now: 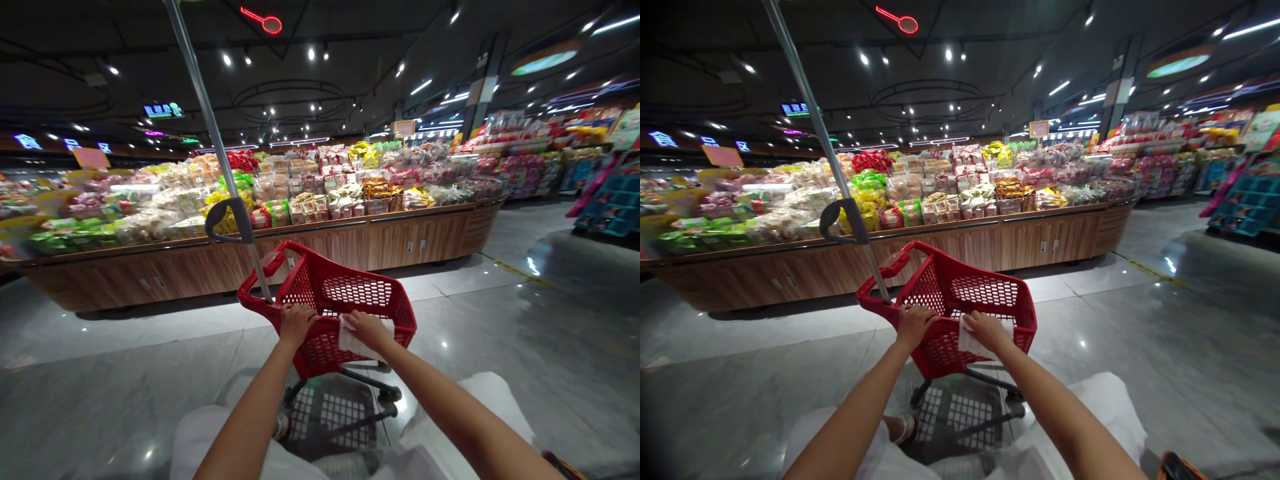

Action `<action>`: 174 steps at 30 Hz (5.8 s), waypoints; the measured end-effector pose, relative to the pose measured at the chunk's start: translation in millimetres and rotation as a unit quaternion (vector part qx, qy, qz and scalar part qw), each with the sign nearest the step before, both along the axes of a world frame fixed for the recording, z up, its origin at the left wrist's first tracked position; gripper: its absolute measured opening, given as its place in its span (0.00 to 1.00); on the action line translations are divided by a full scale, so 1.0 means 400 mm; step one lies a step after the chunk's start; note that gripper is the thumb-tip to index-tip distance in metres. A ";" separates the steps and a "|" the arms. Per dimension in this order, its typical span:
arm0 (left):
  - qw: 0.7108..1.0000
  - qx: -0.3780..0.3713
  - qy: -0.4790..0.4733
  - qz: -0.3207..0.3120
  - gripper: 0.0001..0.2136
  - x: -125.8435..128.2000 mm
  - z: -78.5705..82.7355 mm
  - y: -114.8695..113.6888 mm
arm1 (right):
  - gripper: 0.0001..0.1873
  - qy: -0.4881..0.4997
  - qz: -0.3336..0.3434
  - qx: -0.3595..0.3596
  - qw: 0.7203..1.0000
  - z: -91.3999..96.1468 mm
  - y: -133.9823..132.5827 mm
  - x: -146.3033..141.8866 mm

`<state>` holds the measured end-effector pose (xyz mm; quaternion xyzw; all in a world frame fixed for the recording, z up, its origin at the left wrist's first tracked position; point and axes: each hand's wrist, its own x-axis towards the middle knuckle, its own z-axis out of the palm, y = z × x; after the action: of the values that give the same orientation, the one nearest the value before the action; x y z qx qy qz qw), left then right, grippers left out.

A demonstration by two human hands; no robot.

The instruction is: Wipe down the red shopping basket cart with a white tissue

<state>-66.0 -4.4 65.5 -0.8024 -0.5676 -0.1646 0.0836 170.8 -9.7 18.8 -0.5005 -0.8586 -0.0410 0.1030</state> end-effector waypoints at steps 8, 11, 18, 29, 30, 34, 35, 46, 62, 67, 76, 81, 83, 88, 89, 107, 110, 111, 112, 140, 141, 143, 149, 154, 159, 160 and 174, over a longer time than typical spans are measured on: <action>1.000 0.013 -0.003 0.001 0.12 0.004 -0.009 0.004 | 0.17 -0.002 -0.033 0.014 0.999 -0.063 -0.037 0.266; 1.000 0.009 -0.008 0.006 0.11 0.017 -0.008 0.001 | 0.19 0.016 0.012 0.028 0.999 -0.042 -0.020 0.165; 1.000 -0.003 0.002 0.008 0.10 0.044 -0.001 -0.017 | 0.20 0.072 0.038 0.011 0.997 0.036 0.014 -0.147; 1.000 0.000 -0.003 -0.001 0.12 0.034 0.001 -0.009 | 0.19 0.020 -0.042 0.002 0.999 -0.054 -0.040 0.243; 1.000 -0.002 -0.001 0.002 0.12 0.038 0.003 -0.007 | 0.19 0.025 -0.042 -0.001 0.999 -0.049 -0.039 0.242; 1.000 -0.004 0.002 0.014 0.12 0.063 0.009 -0.006 | 0.22 0.061 -0.007 -0.005 0.998 -0.003 -0.020 0.104; 1.000 -0.004 0.002 0.016 0.12 0.069 0.010 -0.007 | 0.23 0.074 0.005 -0.003 0.997 0.011 -0.014 0.053; 1.000 -0.001 -0.001 -0.025 0.11 0.060 -0.006 -0.020 | 0.19 0.035 -0.023 -0.016 0.999 -0.021 -0.030 0.125; 0.993 0.063 -0.034 0.093 0.24 -0.245 0.167 0.073 | 0.25 0.181 0.115 0.025 0.976 0.025 0.019 -0.104; 0.991 0.054 0.011 0.123 0.25 -0.208 0.147 0.032 | 0.24 0.275 0.106 0.059 0.954 0.113 0.036 -0.395; 0.988 0.052 0.006 0.149 0.24 -0.197 0.154 0.022 | 0.22 0.175 0.041 0.030 0.983 0.027 0.013 -0.187; 0.986 0.061 0.000 0.155 0.26 -0.176 0.145 0.058 | 0.22 0.191 0.031 0.033 0.980 -0.005 0.020 -0.055; 0.985 0.073 -0.008 0.159 0.27 -0.144 0.138 0.059 | 0.24 0.249 0.061 0.053 0.965 0.009 0.030 -0.094; 0.981 0.100 -0.036 0.162 0.28 -0.035 0.130 0.025 | 0.25 0.382 0.082 0.125 0.912 0.061 0.051 -0.288; 0.982 0.096 -0.042 0.158 0.27 -0.017 0.132 0.014 | 0.25 0.397 0.063 0.143 0.905 0.066 0.052 -0.308; 0.957 0.051 -0.270 -0.095 0.18 0.118 0.211 -0.081 | 0.22 0.431 0.029 0.199 0.880 0.049 -0.005 0.046; 0.974 0.068 -0.204 -0.077 0.18 0.088 0.238 0.028 | 0.22 0.454 -0.008 0.240 0.858 0.093 -0.064 0.052; 0.982 0.061 -0.163 -0.070 0.17 0.085 0.239 0.063 | 0.22 0.447 -0.007 0.245 0.860 0.109 -0.080 0.044; 0.989 0.050 -0.123 -0.064 0.17 0.086 0.234 0.094 | 0.22 0.434 -0.004 0.243 0.868 0.125 -0.091 0.033; 0.996 0.055 -0.057 -0.040 0.18 0.018 0.201 0.084 | 0.22 0.271 -0.170 0.070 0.945 0.255 -0.057 0.152; 0.998 0.047 -0.041 -0.007 0.19 0.005 0.201 0.088 | 0.22 0.268 -0.170 0.078 0.945 0.248 -0.063 0.127; 0.999 0.023 -0.012 0.044 0.23 -0.005 0.194 0.084 | 0.21 0.259 -0.158 0.103 0.947 0.235 -0.069 0.053; 0.997 0.009 -0.008 0.074 0.28 0.004 0.183 0.019 | 0.20 0.279 -0.042 0.186 0.941 0.233 -0.043 -0.195; 0.999 -0.025 0.001 0.023 0.29 -0.071 0.202 -0.011 | 0.19 0.219 0.038 0.195 0.955 0.242 -0.054 -0.153; 0.996 -0.056 0.074 -0.001 0.30 -0.159 0.213 -0.003 | 0.20 0.125 -0.107 0.191 0.968 0.230 -0.081 -0.016; 0.996 -0.043 0.075 0.025 0.31 -0.160 0.210 -0.001 | 0.22 0.115 -0.128 0.190 0.966 0.229 -0.082 -0.009; 0.997 -0.021 0.042 0.056 0.31 -0.033 0.185 -0.028 | 0.16 0.138 -0.039 0.136 0.980 0.282 -0.035 -0.215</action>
<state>-79.3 -15.5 139.5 -0.7773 -0.6106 -0.1137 0.0998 84.9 -23.7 131.7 -0.5158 -0.8022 -0.0917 0.2863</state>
